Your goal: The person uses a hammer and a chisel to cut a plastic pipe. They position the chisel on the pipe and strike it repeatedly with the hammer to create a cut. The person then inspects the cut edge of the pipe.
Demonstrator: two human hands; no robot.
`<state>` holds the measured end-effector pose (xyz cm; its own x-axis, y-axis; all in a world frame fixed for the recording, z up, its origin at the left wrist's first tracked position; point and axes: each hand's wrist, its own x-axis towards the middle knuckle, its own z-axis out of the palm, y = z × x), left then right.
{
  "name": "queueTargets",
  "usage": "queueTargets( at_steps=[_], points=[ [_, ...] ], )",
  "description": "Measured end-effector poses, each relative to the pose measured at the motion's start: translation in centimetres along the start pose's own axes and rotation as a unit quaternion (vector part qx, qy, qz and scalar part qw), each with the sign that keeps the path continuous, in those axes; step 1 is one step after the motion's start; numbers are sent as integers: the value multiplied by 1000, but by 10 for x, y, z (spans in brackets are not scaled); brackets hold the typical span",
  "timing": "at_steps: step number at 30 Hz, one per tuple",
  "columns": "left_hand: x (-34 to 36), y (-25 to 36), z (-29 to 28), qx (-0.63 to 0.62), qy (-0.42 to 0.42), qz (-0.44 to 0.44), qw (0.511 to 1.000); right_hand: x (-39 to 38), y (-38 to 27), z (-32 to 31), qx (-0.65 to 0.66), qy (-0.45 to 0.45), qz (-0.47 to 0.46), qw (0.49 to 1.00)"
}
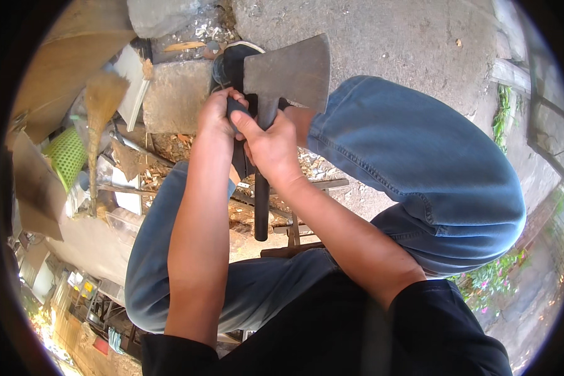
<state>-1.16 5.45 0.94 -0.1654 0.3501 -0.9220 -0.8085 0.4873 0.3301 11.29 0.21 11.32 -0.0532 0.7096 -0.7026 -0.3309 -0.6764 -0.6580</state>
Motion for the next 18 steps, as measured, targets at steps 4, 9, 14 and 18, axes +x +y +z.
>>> queueTargets(
  at_steps=[4,9,14,18],
  points=[
    [-6,-2,21,-24,45,-31,998,8,-9,-1,-2,36,18,999],
    [-17,-4,26,13,64,24,998,9,-6,-2,-27,41,13,999],
    [-15,-16,22,21,71,46,996,5,7,-14,-58,45,5,997],
    [-5,-13,6,42,59,53,996,-5,19,-7,-49,44,-34,997]
  ],
)
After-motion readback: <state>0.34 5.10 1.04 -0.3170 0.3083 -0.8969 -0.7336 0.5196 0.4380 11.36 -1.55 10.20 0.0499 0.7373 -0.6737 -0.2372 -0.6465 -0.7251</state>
